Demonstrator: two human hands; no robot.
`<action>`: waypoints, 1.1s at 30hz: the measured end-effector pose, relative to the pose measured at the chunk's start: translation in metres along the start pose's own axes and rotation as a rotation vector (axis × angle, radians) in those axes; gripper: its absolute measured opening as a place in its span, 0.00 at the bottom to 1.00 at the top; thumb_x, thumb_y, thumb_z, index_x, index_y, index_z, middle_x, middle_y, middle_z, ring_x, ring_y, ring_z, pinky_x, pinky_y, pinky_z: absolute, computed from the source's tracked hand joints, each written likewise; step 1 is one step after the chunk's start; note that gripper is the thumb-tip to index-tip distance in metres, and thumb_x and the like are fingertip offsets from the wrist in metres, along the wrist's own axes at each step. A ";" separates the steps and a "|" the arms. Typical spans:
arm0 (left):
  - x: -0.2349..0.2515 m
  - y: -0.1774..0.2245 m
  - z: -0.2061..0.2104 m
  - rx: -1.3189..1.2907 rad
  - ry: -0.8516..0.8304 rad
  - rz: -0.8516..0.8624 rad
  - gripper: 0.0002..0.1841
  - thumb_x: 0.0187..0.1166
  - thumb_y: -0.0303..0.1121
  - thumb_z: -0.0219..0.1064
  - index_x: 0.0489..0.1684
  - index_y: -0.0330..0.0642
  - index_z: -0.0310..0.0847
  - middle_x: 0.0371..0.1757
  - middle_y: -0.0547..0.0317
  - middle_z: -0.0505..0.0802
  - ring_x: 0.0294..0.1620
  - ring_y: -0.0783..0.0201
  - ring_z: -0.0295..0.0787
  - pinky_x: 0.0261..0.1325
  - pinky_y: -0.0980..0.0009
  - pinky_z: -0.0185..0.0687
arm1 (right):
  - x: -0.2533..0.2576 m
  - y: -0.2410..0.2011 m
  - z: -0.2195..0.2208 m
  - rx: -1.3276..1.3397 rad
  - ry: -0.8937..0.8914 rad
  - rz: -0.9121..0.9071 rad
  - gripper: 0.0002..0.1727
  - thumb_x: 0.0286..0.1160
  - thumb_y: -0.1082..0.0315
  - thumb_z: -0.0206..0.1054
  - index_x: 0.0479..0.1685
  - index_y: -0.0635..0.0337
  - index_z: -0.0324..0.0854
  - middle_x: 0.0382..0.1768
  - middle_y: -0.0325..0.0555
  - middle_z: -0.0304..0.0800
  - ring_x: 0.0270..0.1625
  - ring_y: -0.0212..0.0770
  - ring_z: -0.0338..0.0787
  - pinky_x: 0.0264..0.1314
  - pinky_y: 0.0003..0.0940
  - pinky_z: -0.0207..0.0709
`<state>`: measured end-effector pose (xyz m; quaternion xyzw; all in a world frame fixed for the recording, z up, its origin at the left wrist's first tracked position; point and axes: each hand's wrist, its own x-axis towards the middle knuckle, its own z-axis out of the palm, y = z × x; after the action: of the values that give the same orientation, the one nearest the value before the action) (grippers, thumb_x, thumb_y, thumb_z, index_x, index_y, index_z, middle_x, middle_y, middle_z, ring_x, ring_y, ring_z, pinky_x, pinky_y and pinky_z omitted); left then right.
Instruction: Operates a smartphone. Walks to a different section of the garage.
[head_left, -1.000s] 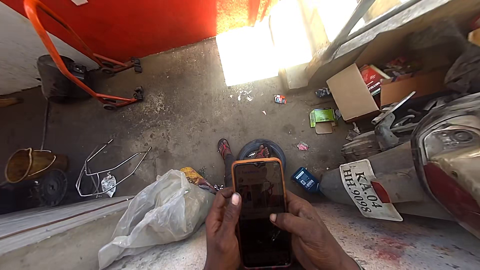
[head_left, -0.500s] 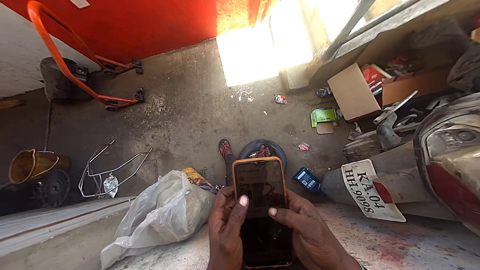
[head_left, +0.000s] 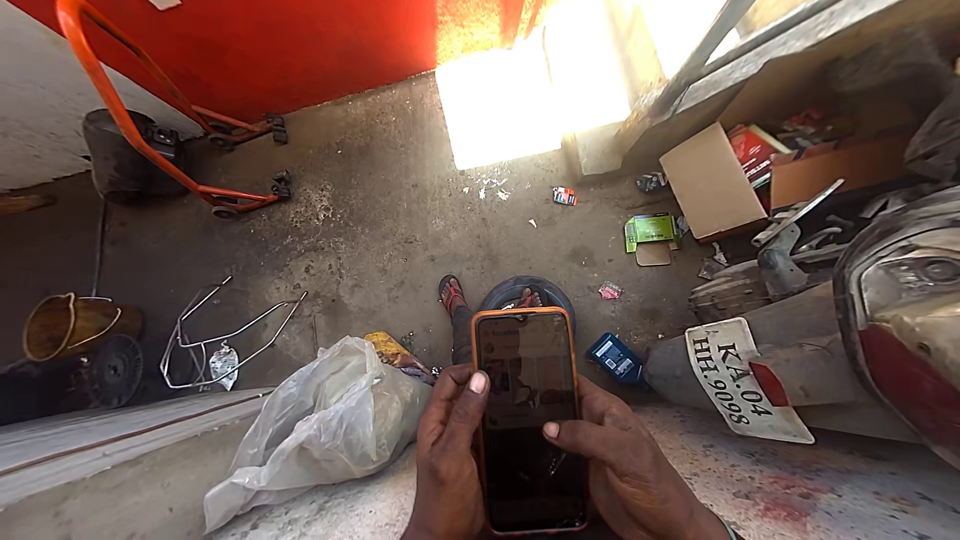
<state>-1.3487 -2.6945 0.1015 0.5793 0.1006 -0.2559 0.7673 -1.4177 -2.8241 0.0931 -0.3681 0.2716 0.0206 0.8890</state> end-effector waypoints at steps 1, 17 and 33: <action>0.001 0.000 -0.001 -0.005 -0.006 0.002 0.12 0.87 0.33 0.48 0.46 0.38 0.78 0.41 0.56 0.93 0.45 0.68 0.93 0.57 0.69 0.89 | 0.000 -0.001 0.000 -0.004 -0.007 0.009 0.25 0.60 0.80 0.60 0.64 0.64 0.74 0.51 0.43 0.93 0.56 0.31 0.92 0.63 0.29 0.85; 0.004 -0.004 -0.002 -0.032 -0.061 0.068 0.11 0.88 0.36 0.54 0.50 0.41 0.81 0.43 0.58 0.93 0.48 0.70 0.93 0.58 0.69 0.89 | 0.003 0.001 0.000 0.036 -0.022 -0.039 0.22 0.72 0.76 0.65 0.66 0.64 0.74 0.52 0.44 0.93 0.56 0.33 0.93 0.66 0.30 0.85; 0.002 -0.002 -0.002 0.001 -0.077 0.083 0.12 0.89 0.37 0.53 0.50 0.43 0.82 0.43 0.61 0.93 0.48 0.70 0.93 0.59 0.68 0.89 | 0.000 -0.001 0.003 0.017 0.085 -0.009 0.21 0.61 0.80 0.57 0.56 0.62 0.80 0.45 0.44 0.94 0.49 0.31 0.93 0.57 0.29 0.87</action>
<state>-1.3476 -2.6934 0.0984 0.5729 0.0467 -0.2461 0.7804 -1.4156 -2.8228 0.0957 -0.3623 0.3076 -0.0014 0.8798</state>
